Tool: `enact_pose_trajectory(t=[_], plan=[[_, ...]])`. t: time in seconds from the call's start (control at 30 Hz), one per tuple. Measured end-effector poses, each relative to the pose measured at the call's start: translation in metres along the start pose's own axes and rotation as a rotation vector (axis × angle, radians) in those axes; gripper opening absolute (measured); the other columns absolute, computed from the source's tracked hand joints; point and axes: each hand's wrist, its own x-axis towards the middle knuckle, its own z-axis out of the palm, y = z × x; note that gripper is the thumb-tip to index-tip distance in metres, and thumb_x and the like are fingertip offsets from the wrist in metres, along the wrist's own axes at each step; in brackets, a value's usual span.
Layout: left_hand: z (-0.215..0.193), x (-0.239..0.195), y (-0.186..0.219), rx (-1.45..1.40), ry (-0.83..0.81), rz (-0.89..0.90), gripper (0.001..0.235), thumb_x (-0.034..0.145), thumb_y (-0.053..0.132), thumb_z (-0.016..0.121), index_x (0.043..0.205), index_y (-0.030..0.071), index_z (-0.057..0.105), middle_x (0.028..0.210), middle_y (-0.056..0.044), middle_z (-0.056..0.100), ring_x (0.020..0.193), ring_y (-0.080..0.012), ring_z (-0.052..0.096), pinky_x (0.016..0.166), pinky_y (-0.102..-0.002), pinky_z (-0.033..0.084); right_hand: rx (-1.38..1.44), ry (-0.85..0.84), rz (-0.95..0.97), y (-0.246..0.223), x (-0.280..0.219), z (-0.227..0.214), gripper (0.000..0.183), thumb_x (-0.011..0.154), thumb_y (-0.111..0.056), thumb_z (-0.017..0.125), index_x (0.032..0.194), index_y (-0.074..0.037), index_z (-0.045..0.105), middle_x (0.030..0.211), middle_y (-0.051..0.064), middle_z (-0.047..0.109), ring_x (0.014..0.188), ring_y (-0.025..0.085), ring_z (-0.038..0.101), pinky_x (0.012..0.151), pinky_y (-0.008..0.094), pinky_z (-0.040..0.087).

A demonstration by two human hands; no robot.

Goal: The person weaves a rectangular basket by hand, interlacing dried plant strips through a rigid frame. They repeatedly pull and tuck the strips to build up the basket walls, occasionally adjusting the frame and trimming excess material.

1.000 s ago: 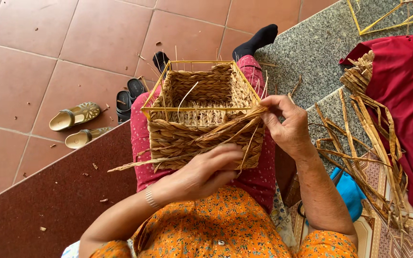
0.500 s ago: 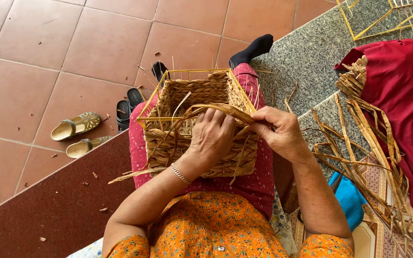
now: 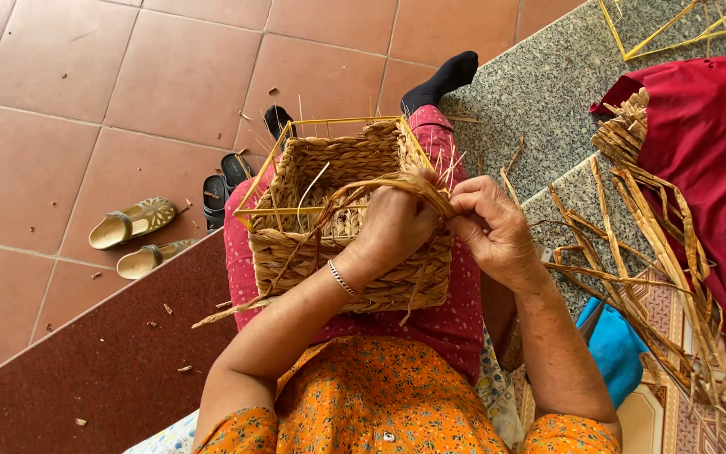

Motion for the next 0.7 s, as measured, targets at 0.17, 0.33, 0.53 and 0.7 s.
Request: enact_pose_trajectory(t=[0.17, 0.33, 0.53, 0.7], plan=[[-0.001, -0.022, -0.007, -0.361, 0.035, -0.229, 0.016, 0.1, 0.016, 0.065, 0.1, 0.0, 0.065, 0.074, -0.012, 0.071, 0.062, -0.0212, 0.069, 0.053, -0.035, 0.056, 0.012, 0.035, 0.015, 0.0, -0.001, 0.002, 0.014, 0.094, 0.005, 0.072, 0.105, -0.002, 0.067, 0.103, 0.002, 0.065, 0.086, 0.009, 0.061, 0.074, 0.022, 0.052], [-0.008, -0.064, 0.0, -1.053, 0.011, -0.424, 0.019, 0.106, 0.012, 0.053, 0.106, -0.001, 0.067, 0.1, -0.011, 0.073, 0.084, -0.0147, 0.076, 0.078, -0.027, 0.065, -0.155, 0.155, -0.042, -0.005, 0.009, 0.017, 0.015, 0.092, 0.004, 0.076, 0.104, -0.004, 0.07, 0.097, 0.005, 0.069, 0.083, 0.013, 0.068, 0.069, 0.026, 0.056], [-0.025, -0.079, 0.004, -0.027, -0.095, 0.373, 0.031, 0.103, 0.017, 0.075, 0.13, 0.005, 0.066, 0.126, -0.011, 0.066, 0.112, -0.0238, 0.064, 0.098, -0.041, 0.059, -0.385, 0.058, -0.213, -0.025, 0.024, 0.023, 0.017, 0.086, 0.005, 0.077, 0.1, -0.003, 0.072, 0.094, 0.009, 0.071, 0.085, 0.024, 0.071, 0.074, 0.034, 0.057], [-0.066, -0.039, -0.006, 0.561, -0.033, 0.415, 0.067, 0.085, 0.033, 0.077, 0.146, 0.011, 0.062, 0.157, -0.015, 0.036, 0.143, -0.03, 0.03, 0.117, -0.054, 0.019, -0.334, -0.067, -0.185, -0.042, 0.021, 0.01, 0.023, 0.083, 0.006, 0.073, 0.105, -0.001, 0.071, 0.099, 0.013, 0.068, 0.09, 0.029, 0.07, 0.078, 0.036, 0.057]])
